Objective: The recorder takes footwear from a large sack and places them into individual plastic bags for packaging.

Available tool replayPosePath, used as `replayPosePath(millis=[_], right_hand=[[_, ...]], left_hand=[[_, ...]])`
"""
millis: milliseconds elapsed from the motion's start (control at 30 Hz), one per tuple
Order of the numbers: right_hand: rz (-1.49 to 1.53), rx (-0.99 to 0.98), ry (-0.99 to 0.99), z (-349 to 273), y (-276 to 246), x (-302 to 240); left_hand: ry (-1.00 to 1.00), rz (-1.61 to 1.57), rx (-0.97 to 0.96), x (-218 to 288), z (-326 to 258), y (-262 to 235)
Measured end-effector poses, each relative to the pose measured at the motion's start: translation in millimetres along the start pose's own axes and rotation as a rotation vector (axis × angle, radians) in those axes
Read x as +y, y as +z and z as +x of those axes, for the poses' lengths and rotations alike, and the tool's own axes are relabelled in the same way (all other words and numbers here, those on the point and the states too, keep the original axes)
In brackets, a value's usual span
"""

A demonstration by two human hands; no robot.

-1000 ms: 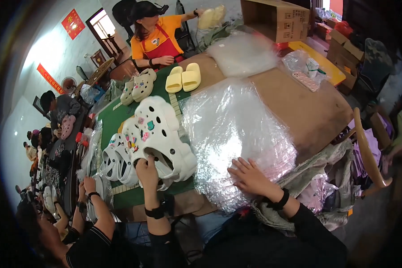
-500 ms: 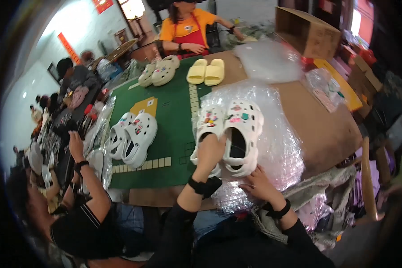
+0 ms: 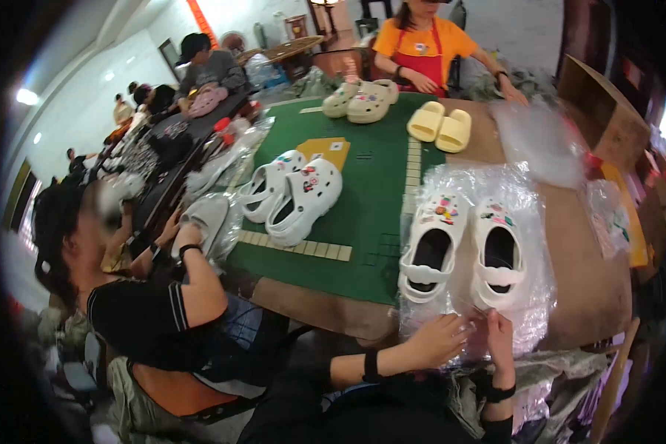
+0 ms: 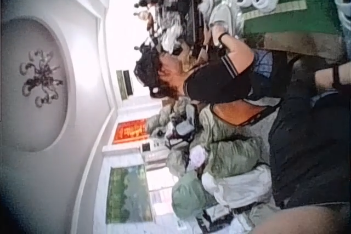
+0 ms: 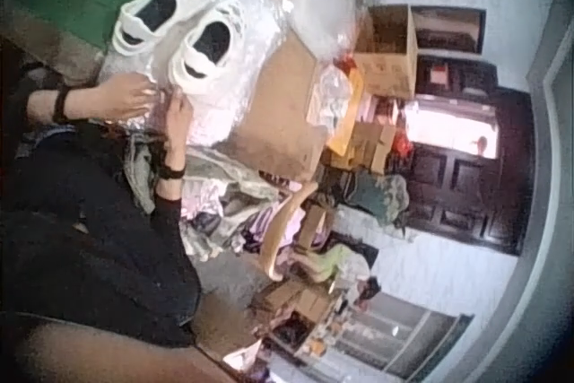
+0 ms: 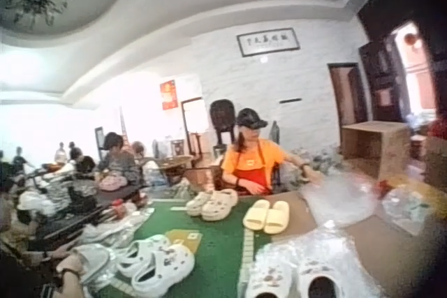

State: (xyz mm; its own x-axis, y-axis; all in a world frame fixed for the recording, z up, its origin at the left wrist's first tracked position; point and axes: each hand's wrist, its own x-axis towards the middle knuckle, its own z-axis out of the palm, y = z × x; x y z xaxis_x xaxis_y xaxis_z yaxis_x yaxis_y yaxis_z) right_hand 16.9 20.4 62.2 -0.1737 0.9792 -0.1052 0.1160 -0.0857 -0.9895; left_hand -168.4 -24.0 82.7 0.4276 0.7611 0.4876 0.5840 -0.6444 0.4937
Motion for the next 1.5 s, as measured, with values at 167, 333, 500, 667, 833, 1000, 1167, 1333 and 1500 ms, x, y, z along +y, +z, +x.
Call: replayPosePath(millis=[167,333,500,667,833,1000,1167,1333,1500], right_hand=[[-0.394,0.272,-0.227,-21,7,-51],[-0.738,0.381,-0.621,-11,22,-76],[-1.053,0.149,-0.67,-1,30,-75],[-1.018,0.189,-0.52,6,34,-70],[-0.97,0.148,-0.508,10,37,-72],[-1.028,0.12,-0.461,12,33,-73],[-1.063,0.127,-0.448,11,39,-74],[-1.052,0.145,-0.524,12,39,-71],[-1.081,0.089,-0.53,17,31,-73]], left_hand=[[-0.064,0.15,-0.112,-18,-13,22],[-0.05,0.13,-0.208,-23,-11,18],[-0.104,0.151,-0.168,-23,-17,27],[-0.075,0.21,-0.073,-24,-21,40],[-0.077,0.212,-0.029,-26,-25,43],[-0.088,0.253,-0.159,-23,-24,39],[-0.07,0.267,-0.136,-27,-27,45],[-0.071,0.271,-0.122,-28,-27,47],[-0.064,0.237,-0.115,-28,-27,47]])
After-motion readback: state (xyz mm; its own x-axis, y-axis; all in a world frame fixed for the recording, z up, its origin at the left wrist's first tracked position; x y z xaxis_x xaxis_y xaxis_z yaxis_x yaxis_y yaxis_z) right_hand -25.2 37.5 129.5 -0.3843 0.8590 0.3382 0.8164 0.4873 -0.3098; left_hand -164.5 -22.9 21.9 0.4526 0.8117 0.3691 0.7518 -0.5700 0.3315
